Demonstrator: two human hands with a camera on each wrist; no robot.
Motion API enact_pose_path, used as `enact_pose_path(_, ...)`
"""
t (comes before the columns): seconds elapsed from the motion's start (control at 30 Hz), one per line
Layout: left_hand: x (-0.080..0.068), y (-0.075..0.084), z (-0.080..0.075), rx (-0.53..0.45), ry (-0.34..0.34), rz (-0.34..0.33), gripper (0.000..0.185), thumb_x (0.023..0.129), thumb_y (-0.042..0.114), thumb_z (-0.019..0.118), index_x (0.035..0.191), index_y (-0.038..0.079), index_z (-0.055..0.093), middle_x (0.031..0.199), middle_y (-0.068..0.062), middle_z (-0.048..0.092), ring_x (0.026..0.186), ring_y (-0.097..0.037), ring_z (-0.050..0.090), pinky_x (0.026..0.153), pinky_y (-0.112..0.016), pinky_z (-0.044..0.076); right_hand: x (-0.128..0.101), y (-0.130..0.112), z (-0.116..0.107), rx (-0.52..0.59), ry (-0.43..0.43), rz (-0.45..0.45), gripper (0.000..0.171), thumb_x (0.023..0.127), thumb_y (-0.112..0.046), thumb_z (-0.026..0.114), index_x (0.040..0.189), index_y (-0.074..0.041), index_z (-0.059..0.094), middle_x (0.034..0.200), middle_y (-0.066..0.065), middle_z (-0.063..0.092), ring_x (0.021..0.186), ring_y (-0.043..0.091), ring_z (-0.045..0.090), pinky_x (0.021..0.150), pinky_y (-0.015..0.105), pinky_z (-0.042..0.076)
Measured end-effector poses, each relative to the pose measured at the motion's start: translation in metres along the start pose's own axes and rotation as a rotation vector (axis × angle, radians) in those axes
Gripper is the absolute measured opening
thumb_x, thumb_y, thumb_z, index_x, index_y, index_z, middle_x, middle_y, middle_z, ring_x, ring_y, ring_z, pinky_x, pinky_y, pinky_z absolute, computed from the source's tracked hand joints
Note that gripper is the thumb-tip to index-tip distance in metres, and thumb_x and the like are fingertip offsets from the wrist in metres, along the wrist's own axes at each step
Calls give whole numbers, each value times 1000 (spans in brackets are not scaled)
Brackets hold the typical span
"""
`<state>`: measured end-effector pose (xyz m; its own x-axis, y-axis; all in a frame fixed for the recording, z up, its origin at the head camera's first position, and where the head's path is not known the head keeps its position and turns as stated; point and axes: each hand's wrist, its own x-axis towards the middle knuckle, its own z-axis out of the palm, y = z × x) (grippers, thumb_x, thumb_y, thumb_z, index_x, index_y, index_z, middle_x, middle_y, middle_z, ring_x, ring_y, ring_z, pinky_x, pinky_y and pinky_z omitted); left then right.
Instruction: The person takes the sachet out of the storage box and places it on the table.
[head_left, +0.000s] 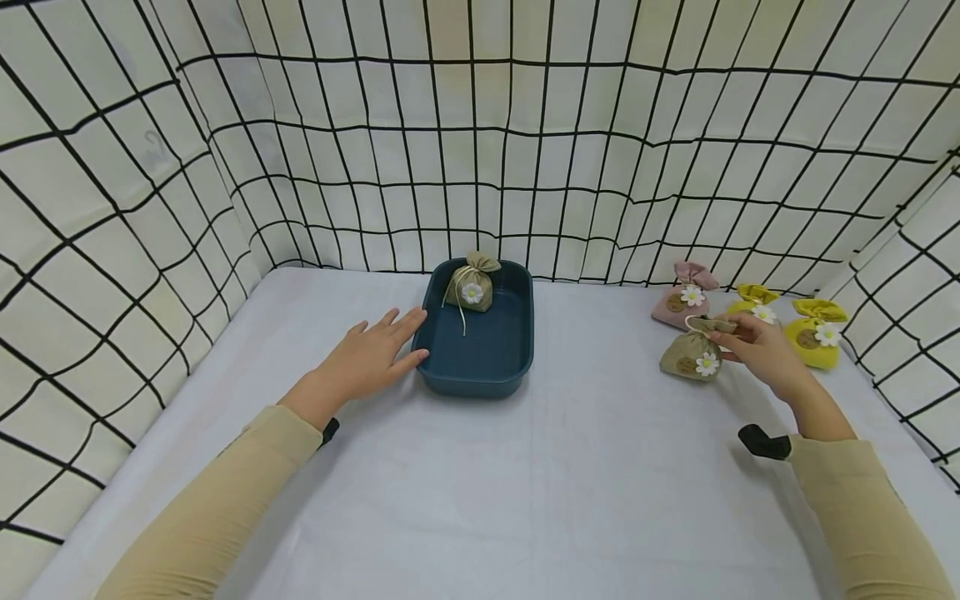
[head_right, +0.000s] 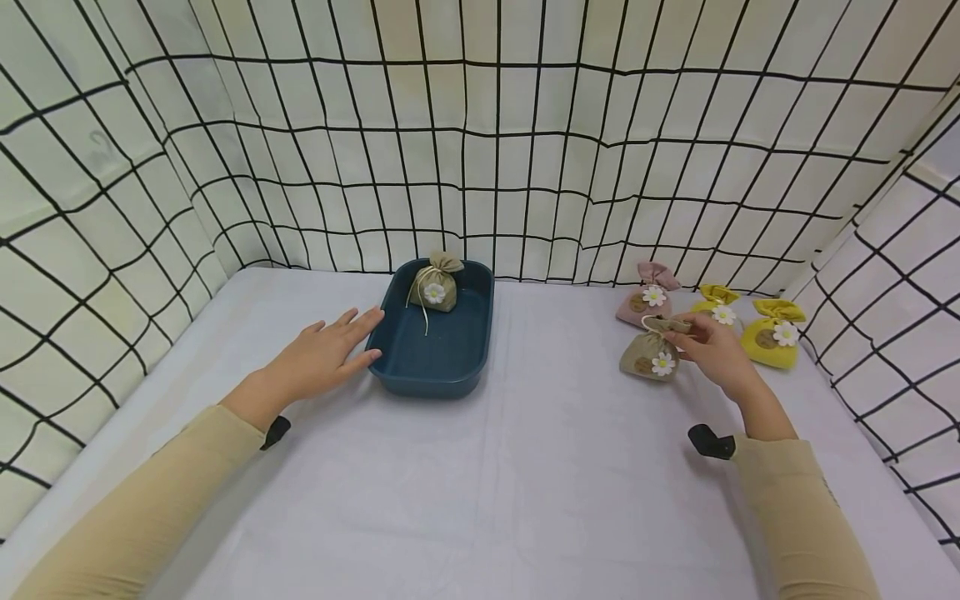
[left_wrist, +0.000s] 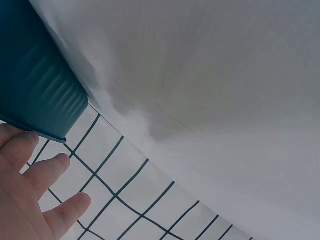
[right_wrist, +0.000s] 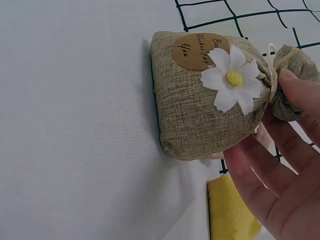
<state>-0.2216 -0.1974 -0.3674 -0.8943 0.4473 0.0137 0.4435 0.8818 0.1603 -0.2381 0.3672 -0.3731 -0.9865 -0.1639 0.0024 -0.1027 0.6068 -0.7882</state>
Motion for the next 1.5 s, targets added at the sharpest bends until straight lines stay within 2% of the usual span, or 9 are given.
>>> enact_pose_path(0.1,0,0,0,-3,-2,-1,70,109,45,48,164,7,26,167,-13,28,151,-42,25,114,-71,22,1,2,-1,34,-18,14,47,109,-20,55,143,11,45,115,1,59,94,-10,57,85,21,57)
enact_pose_path(0.23,-1,1,-1,-8,-4,-1,70,109,44,48,163,7,26,166,-13,28,151,-42,25,115,-71,22,2,6,-1,78,-42,56,53,108,-24,56,147,9,41,119,-3,56,97,-10,56,86,20,56)
enact_pose_path(0.5,-1,1,-1,-8,0,2,70,109,44,48,164,7,25,166,-13,28,151,-42,26,115,-70,23,5,16,-1,136,-62,113,55,108,-29,57,146,7,39,138,15,47,99,-11,56,88,20,55)
enact_pose_path(0.8,-1,0,1,-21,-3,-5,71,109,44,48,164,7,25,167,-13,28,151,-42,25,115,-70,21,4,25,-5,217,-71,82,27,107,-23,59,130,-9,52,111,-19,58,100,-6,60,85,19,56)
enact_pose_path(0.93,0,0,3,-20,0,-5,71,109,45,48,164,8,25,167,-13,28,151,-42,25,115,-70,22,2,28,-7,255,-79,75,19,107,-21,59,125,-15,56,108,-19,61,99,-4,62,84,21,57)
enact_pose_path(1.03,0,0,3,-24,-1,-7,71,108,45,48,164,8,25,167,-13,27,151,-42,25,115,-70,21,0,28,-8,262,-83,66,19,107,-19,59,124,-13,56,107,-17,62,98,-2,63,84,23,58)
enact_pose_path(1.17,0,0,2,-25,-7,-11,72,108,45,49,164,8,24,167,-13,27,151,-41,25,115,-70,22,-4,29,-10,256,-88,63,28,107,-19,59,130,-5,52,109,-18,62,98,-2,64,84,24,58)
enact_pose_path(1.4,1,1,0,-11,-12,-5,72,109,47,47,164,8,24,168,-12,25,151,-41,25,114,-70,23,-11,32,-19,374,-37,49,15,108,-18,55,121,-26,59,110,-22,66,99,-2,67,81,20,58)
enact_pose_path(1.5,1,1,-1,-10,-19,-7,72,109,48,46,164,9,23,168,-11,25,152,-41,24,115,-70,23,-12,31,-23,428,16,20,16,108,-17,56,120,-23,63,109,-19,69,97,-2,69,79,19,57)
